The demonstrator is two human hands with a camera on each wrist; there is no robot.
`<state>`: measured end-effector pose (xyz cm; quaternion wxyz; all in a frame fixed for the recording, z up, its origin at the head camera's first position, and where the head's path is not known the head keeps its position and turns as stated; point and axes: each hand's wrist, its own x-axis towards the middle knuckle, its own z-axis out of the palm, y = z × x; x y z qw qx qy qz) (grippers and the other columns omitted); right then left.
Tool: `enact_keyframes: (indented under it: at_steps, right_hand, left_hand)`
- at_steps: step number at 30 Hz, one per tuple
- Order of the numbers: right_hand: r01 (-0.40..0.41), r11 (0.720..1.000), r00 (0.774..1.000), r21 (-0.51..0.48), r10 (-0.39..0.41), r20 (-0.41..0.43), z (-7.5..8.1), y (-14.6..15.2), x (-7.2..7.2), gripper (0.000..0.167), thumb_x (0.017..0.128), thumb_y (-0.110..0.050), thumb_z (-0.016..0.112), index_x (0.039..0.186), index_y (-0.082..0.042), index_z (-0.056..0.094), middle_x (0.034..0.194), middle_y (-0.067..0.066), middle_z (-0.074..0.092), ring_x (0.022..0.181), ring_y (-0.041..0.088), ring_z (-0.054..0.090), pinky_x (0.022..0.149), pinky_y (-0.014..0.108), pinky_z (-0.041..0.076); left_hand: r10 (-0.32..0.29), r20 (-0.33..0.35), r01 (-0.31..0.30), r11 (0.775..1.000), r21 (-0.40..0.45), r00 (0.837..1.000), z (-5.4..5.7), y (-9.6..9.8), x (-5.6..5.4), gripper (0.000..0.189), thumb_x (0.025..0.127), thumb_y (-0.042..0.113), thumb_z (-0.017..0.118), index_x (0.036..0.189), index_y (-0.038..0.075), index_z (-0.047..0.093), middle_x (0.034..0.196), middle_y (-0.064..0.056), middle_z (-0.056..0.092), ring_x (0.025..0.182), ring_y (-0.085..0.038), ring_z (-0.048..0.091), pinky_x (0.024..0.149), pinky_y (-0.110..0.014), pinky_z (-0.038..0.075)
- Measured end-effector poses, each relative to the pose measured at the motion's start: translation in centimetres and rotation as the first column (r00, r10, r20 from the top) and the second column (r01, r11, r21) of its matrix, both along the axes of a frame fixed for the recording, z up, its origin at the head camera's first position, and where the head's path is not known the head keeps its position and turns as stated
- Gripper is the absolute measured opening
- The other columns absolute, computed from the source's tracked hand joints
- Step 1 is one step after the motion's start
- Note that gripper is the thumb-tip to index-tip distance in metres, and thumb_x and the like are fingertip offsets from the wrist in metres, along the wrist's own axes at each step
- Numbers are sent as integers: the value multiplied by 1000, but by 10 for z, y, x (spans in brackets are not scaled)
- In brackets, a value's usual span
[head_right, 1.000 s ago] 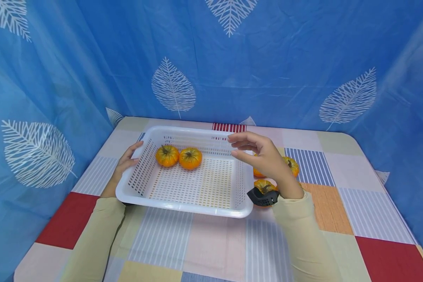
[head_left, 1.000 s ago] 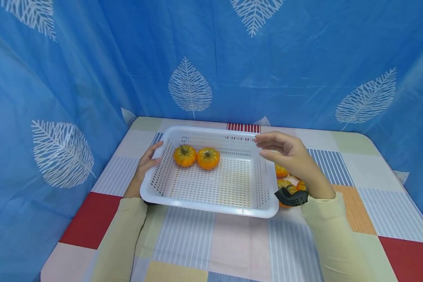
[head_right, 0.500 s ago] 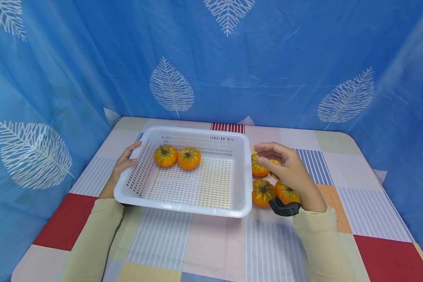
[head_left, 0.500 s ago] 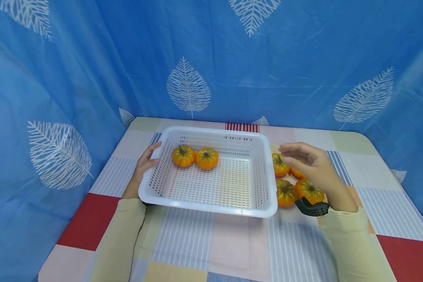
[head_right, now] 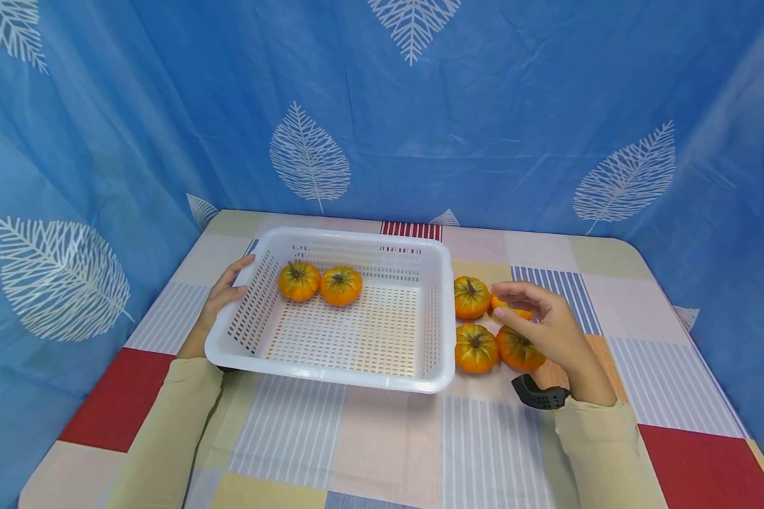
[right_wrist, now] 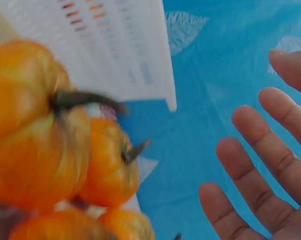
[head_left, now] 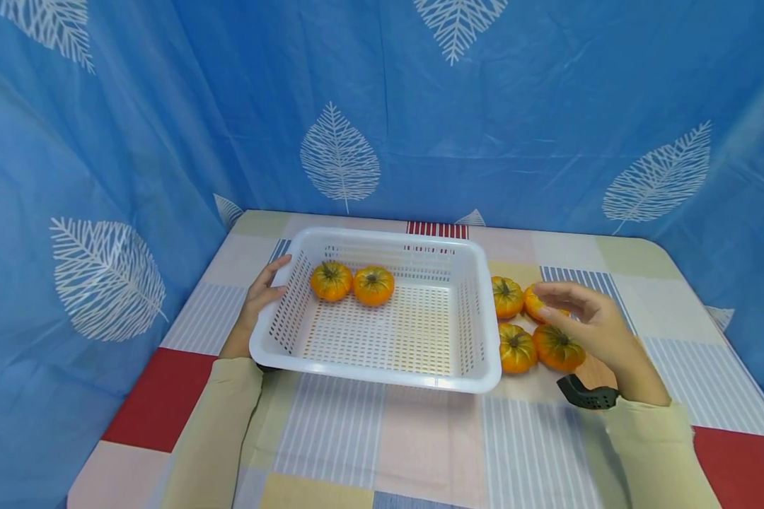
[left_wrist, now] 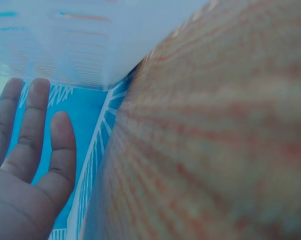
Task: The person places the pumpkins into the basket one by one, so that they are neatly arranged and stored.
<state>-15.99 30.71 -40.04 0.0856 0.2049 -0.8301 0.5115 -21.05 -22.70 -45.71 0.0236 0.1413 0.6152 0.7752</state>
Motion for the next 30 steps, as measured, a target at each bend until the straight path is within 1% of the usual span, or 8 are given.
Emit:
enact_keyframes:
  at_steps: [3, 7, 14, 17, 19, 22, 27, 30]
  right_hand:
    - [21, 1000, 1000, 13, -21, 4, -4, 9, 2, 32, 100, 11, 66, 131, 13, 64, 125, -19, 71, 114, -2, 65, 95, 10, 49]
    - [27, 1000, 1000, 2, -27, -2, -12, 23, 4, 33, 98, 15, 66, 131, 13, 65, 126, -18, 71, 113, -2, 65, 95, 10, 49]
    - [17, 1000, 1000, -24, -16, 17, -24, 41, 5, 39, 96, 19, 64, 133, 6, 68, 127, -18, 71, 112, -2, 67, 91, 10, 50]
    - [35, 999, 998, 9, -35, 46, -27, 47, 5, 38, 97, 16, 66, 134, 8, 66, 128, -21, 69, 111, -5, 66, 90, 9, 50]
    - [48, 998, 996, 48, -52, 78, -27, 51, 6, 38, 98, 12, 68, 135, 10, 63, 128, -24, 67, 110, -6, 65, 90, 8, 49]
    - [52, 993, 989, 107, -66, 135, -29, 58, 8, 41, 99, 5, 71, 139, 11, 60, 128, -30, 63, 109, -9, 62, 89, 7, 48]
    - [17, 989, 981, 148, -45, 191, -33, 67, 11, 47, 101, 1, 70, 145, 10, 56, 132, -31, 60, 113, -10, 60, 90, 8, 48]
    - [0, 988, 975, 152, -34, 217, -37, 72, 11, 48, 102, 0, 69, 147, 9, 55, 134, -31, 58, 114, -11, 59, 89, 10, 49]
  left_hand:
    - [-3, 17, 3, 1000, 0, 1000, 2, 1, 1, 66, 99, 4, 36, 151, 40, 52, 177, -21, 11, 143, -28, 39, 105, -34, 49]
    - [1, 31, -1, 1000, -5, 1000, 4, 1, 1, 66, 99, 4, 36, 151, 40, 53, 178, -20, 11, 143, -28, 38, 105, -34, 49]
    - [-2, 23, 2, 1000, 0, 1000, 4, 0, 2, 66, 98, 3, 36, 147, 44, 56, 177, -21, 9, 140, -24, 40, 104, -33, 49]
    - [-4, 21, 4, 1000, 1, 1000, 4, 1, 2, 66, 98, 3, 36, 147, 43, 55, 177, -22, 10, 139, -25, 41, 102, -33, 51]
    - [-2, 30, 1, 1000, 3, 1000, 4, 1, 2, 65, 98, 3, 36, 146, 43, 55, 176, -21, 11, 138, -25, 42, 102, -33, 52]
    - [1, 44, -2, 1000, 9, 999, 3, 1, 2, 64, 99, 4, 36, 145, 43, 56, 176, -19, 13, 138, -25, 42, 102, -33, 52]
    - [-9, -1, 9, 1000, 21, 1000, 1, 0, 2, 64, 100, 3, 35, 148, 40, 55, 172, -19, 20, 135, -23, 47, 101, -33, 54]
    - [-17, -29, 18, 999, 32, 999, -1, -1, 0, 64, 100, 2, 34, 149, 37, 55, 167, -13, 27, 134, -22, 48, 101, -33, 53]
